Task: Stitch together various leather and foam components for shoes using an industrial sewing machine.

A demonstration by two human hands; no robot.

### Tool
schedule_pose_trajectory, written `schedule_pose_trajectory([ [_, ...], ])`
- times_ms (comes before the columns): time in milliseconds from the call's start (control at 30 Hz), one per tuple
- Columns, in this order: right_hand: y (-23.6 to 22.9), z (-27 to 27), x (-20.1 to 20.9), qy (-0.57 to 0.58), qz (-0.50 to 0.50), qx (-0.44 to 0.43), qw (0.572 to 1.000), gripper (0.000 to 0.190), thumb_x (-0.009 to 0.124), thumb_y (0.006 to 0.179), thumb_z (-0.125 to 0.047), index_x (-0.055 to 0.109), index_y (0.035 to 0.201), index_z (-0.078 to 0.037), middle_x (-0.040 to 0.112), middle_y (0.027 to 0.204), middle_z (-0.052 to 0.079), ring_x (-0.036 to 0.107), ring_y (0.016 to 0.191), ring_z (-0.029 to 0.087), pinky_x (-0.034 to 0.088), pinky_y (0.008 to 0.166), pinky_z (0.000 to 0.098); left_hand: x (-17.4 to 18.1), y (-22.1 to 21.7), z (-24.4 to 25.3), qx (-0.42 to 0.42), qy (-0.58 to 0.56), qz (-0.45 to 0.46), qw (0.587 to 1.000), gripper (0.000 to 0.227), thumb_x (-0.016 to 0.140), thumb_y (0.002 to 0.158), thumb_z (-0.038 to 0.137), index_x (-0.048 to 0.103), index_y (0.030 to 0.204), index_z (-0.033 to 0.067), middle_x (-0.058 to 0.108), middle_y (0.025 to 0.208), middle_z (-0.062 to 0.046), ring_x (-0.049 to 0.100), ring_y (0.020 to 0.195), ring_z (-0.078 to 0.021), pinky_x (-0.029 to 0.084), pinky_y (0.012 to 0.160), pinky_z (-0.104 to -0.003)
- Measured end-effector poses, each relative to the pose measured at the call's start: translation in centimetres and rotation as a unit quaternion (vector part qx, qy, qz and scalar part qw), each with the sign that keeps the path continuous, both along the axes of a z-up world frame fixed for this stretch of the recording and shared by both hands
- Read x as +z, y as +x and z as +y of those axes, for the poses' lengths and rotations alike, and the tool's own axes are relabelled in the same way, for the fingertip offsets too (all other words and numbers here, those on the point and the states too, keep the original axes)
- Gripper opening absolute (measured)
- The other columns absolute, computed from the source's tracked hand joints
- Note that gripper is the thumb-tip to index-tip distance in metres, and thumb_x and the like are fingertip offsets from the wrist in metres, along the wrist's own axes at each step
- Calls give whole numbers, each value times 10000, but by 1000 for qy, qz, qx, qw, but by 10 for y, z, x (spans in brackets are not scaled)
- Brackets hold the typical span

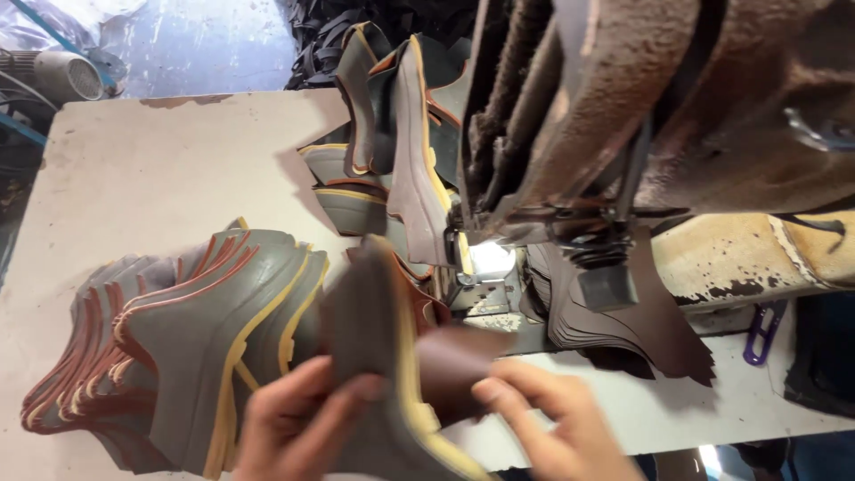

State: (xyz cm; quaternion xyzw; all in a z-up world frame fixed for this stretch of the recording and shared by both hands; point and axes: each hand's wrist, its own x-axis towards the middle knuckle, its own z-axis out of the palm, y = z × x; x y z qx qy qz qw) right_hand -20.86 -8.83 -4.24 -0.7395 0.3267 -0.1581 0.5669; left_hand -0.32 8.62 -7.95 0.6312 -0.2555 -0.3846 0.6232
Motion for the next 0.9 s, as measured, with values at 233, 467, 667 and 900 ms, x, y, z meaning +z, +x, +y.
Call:
schedule_pose_trajectory([
  [233,16,17,6,63,-30,40,997,171,628,947,-136,767,969,-40,731,714,19,597,606,99,485,554,252,32,-32,-42,49,180,-113,976,518,728,853,338,689,1318,113,780,1054,-11,725,972,-98,541,859,-267],
  [467,-2,-1,-9,-16,-26,178,984,104,749,860,-135,820,904,-73,881,750,19,790,588,79,617,516,234,42,-25,-52,-64,-127,104,984,418,561,989,197,628,1336,-27,751,1303,-186,690,1208,-242,537,1062,-437],
  [667,-16,18,-71,39,1,118,992,305,755,812,-38,792,1104,-116,896,885,43,834,726,93,633,647,227,57,-29,-73,-54,-109,-38,992,500,505,918,-45,543,1395,98,797,1088,-137,689,885,-149,573,781,-273],
  [900,-11,38,-98,164,29,-39,985,85,775,834,30,845,877,9,758,544,52,598,446,80,385,479,204,43,-17,-87,-85,-94,-25,992,317,501,948,-46,517,1247,57,674,1103,-117,768,941,-190,605,788,-298],
])
